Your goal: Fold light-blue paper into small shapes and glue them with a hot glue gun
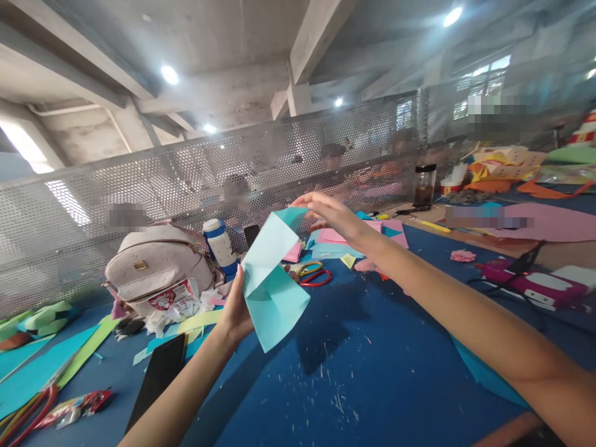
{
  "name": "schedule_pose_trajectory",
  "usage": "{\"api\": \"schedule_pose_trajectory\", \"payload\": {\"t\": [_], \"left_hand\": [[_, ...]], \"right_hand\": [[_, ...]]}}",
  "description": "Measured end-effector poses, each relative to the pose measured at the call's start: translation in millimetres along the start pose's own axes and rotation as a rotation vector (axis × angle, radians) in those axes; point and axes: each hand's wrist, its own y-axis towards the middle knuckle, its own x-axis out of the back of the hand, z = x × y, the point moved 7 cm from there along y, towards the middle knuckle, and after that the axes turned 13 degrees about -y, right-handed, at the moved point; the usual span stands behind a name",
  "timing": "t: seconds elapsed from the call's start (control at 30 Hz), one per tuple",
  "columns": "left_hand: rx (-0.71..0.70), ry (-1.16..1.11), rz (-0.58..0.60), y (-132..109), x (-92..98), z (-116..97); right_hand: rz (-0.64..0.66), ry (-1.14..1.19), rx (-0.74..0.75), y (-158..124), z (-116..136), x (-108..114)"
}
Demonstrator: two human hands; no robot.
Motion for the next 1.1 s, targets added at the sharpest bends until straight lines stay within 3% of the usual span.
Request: {"api": "schedule_pose_trajectory", "payload": {"t": [0.13,0.27,0.33,0.43,0.47,0.53,0.6,0.63,0.73,0.87,1.1], "left_hand": [[0.053,-0.135,-0.023,2.6,-1.7,6.9],[0.102,-0.167,-0.028,4.6,1.0,13.8],[0.123,-0.215,-0.047,5.5,5.7,17.1],[0.129,-0.275,-0.054,7.0,11.7,19.8],[0.121,-0.276,-0.050,7.5,13.4,19.9],[0.087,-0.251,-0.040,8.6,16.8,18.8],[0.041,-0.222,-0.031,9.6,20.4,16.8],[0.019,-0.217,-0.030,10.0,22.3,15.9],[0.009,-0.261,-0.067,11.0,29.9,16.7],[0.021,-0.387,-0.130,12.6,34.8,17.6],[-0.015,-0.438,-0.135,14.4,34.3,14.6]], "right_hand": [[0.093,0.010,0.075,-2.2,8.4,-10.1],[0.085,0.028,0.145,1.1,5.2,-13.1],[-0.039,-0.022,0.232,0.9,7.4,-7.8],[-0.339,-0.259,0.447,-12.5,24.7,2.5],[-0.340,-0.362,0.514,-17.7,31.4,-2.6],[-0.105,-0.564,0.605,-24.7,37.6,-29.0],[0.204,-0.765,0.633,-33.2,30.5,-60.1],[0.294,-0.875,0.629,-36.6,24.2,-71.2],[0.327,-1.164,0.593,-37.8,6.1,-86.6],[0.383,-1.317,0.508,-33.6,-11.8,-90.8],[0.431,-1.105,0.374,-28.4,-22.7,-86.8]]}}
